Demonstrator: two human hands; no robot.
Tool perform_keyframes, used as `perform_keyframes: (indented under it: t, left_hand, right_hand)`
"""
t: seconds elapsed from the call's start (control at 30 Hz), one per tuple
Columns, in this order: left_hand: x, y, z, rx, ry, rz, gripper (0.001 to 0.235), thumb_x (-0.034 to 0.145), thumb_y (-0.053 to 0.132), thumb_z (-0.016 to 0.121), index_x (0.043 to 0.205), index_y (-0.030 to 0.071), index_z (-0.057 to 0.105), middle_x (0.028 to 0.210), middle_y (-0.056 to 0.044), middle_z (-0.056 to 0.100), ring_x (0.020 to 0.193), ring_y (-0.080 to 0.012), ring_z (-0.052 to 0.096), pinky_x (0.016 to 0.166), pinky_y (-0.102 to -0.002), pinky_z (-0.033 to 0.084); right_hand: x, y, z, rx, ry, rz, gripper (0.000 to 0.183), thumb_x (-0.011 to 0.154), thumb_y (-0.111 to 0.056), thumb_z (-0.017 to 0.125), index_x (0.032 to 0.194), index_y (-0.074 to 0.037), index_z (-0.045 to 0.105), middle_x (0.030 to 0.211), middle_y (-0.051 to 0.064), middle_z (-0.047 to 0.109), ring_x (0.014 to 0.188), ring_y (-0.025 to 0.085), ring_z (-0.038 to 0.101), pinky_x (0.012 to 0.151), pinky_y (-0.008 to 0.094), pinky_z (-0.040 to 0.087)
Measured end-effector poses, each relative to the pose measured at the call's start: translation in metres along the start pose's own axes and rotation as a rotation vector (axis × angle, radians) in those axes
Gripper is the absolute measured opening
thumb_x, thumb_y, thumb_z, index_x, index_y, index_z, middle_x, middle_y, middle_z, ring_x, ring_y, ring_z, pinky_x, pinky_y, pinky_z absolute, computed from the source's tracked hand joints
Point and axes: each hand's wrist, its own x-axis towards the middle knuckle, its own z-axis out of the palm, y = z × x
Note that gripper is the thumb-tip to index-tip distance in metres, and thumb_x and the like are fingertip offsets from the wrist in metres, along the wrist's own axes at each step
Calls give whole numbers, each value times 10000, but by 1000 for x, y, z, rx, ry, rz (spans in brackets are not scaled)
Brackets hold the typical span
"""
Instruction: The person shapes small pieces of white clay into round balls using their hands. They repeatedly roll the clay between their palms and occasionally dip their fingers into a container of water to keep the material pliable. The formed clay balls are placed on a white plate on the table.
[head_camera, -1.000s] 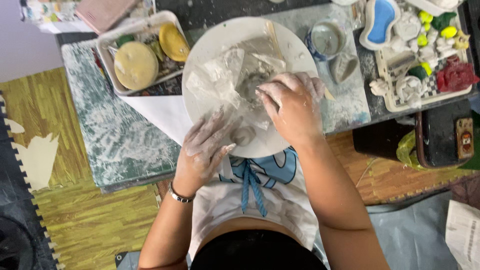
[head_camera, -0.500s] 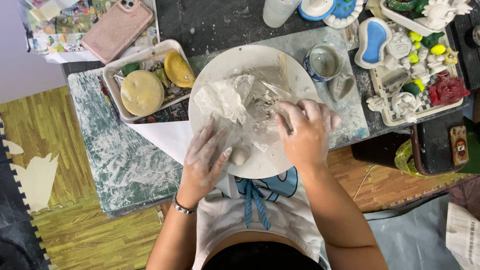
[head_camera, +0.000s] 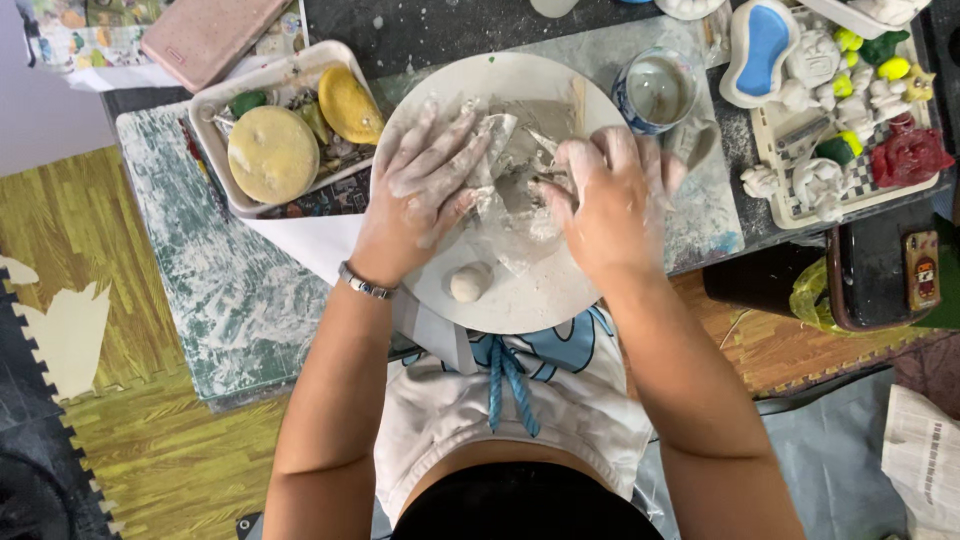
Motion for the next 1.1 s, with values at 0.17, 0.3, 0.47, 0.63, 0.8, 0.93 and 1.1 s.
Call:
perform_keyframes:
  t: [0.17,0.3,0.47,0.63,0.8,0.93,1.1]
  left_hand:
    - [-7,0,6,-70,12,-57,506,1048,333,634,1509,141,557,1556,-84,543,1458,-316,494,1234,-510,298]
    - [-10,-2,8,-92,12,-56,512,1054,348,614,1517,138,552,1579,-103,524,1469,-311,486,1229,-509,291]
    - [-10,-1,6,-101,0,-70,513,1072,357,582,1535,141,536,1591,-98,512,1484,-321,479,1253,-518,276]
    - [-13,5,4,-116,-11,-104,532,1060,356,589,1543,142,522,1604,-106,496,1486,-329,465,1245,-532,263]
    - [-13,9,4,-100,-11,-108,557,1052,357,600,1554,136,506,1606,-111,489,1488,-338,456,1245,-529,262]
    - [-11,7,3,-110,-22,-111,538,1070,354,602,1555,141,506,1606,-106,501,1473,-331,484,1248,-521,273]
    - [-12,8,6,-115,-7,-124,609,1066,404,606,1579,105,472,1609,-118,505,1475,-358,475,1257,-520,260]
  right_hand:
    - [8,5,0,31,-50,-61,274,893,-269,858,1103,-177,708,1172,63,585,1196,323,520,1073,515,324]
    - [8,11,3,57,-14,-86,352,887,-284,874,1165,-156,701,1202,70,585,1209,325,517,1071,512,319]
    - [4,25,6,62,-48,-84,299,885,-276,889,1133,-223,731,1177,37,607,1227,269,529,1085,488,298]
    - [2,52,7,269,70,-3,282,1007,-298,835,1148,-117,669,1214,74,663,1159,259,602,1023,448,434]
    - [-23,74,1,409,-33,289,243,1040,-233,785,1165,-63,666,1058,84,705,889,207,668,774,369,550]
    - [-26,71,10,397,-224,288,358,925,-145,805,1229,-49,643,1114,103,728,957,209,720,833,357,575]
    - [-5,53,24,441,-141,160,864,768,9,864,1508,-34,420,1295,206,643,1176,342,643,956,402,523]
